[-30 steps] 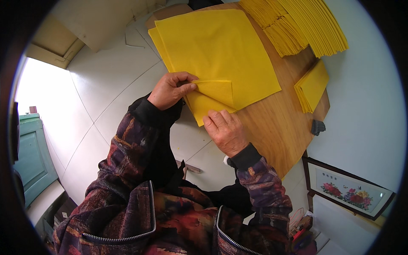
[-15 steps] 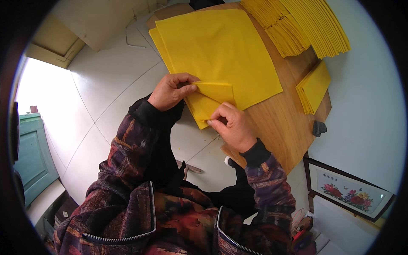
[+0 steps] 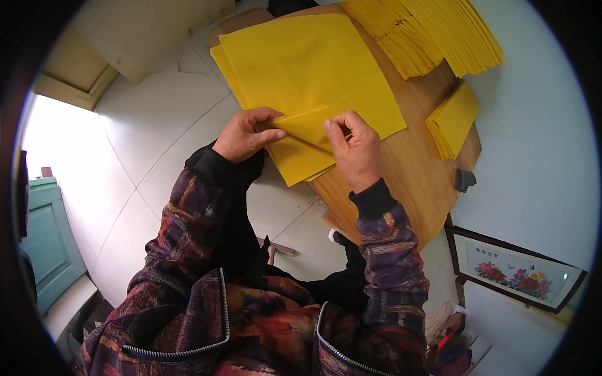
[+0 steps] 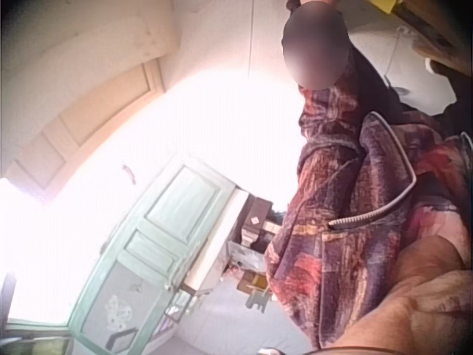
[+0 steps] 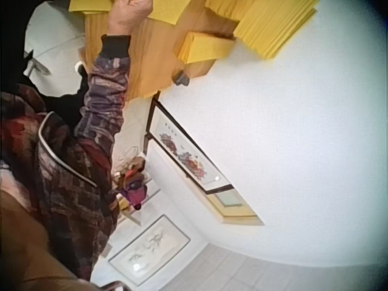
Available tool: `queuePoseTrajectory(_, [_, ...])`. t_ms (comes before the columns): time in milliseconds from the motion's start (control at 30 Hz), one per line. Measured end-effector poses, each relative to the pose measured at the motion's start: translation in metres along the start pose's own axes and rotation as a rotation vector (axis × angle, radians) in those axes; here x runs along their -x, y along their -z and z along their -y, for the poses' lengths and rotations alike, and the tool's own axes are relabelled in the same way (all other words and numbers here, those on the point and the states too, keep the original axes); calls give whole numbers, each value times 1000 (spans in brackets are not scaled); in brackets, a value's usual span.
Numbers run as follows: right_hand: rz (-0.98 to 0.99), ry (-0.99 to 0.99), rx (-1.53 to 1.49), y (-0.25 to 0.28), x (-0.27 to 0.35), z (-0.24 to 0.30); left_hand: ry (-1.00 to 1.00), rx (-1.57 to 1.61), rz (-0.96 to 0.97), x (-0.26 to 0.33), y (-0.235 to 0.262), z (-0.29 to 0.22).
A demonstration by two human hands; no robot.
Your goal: The person sits on the floor and folds yellow paper sheets by hand on a wooden table. They fold each sheet in half, smooth the crease, and place it on a growing stack of folded sheets.
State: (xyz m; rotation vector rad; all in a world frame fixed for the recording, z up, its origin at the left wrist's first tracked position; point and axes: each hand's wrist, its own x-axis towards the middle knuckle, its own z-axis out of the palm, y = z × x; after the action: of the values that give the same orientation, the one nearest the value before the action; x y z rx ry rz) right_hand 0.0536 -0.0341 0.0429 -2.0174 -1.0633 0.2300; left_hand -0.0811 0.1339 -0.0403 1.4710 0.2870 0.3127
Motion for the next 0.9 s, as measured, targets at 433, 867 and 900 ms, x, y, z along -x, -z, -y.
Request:
queuePoseTrajectory(433, [184, 581, 558, -23, 58, 0, 49, 51, -25, -1, 1, 0])
queuePoseTrajectory(867, [513, -143, -168, -9, 35, 0, 30, 121, -5, -2, 2, 0])
queuePoseTrajectory(900, [529, -166, -199, -9, 32, 0, 23, 104, -8, -2, 2, 0])
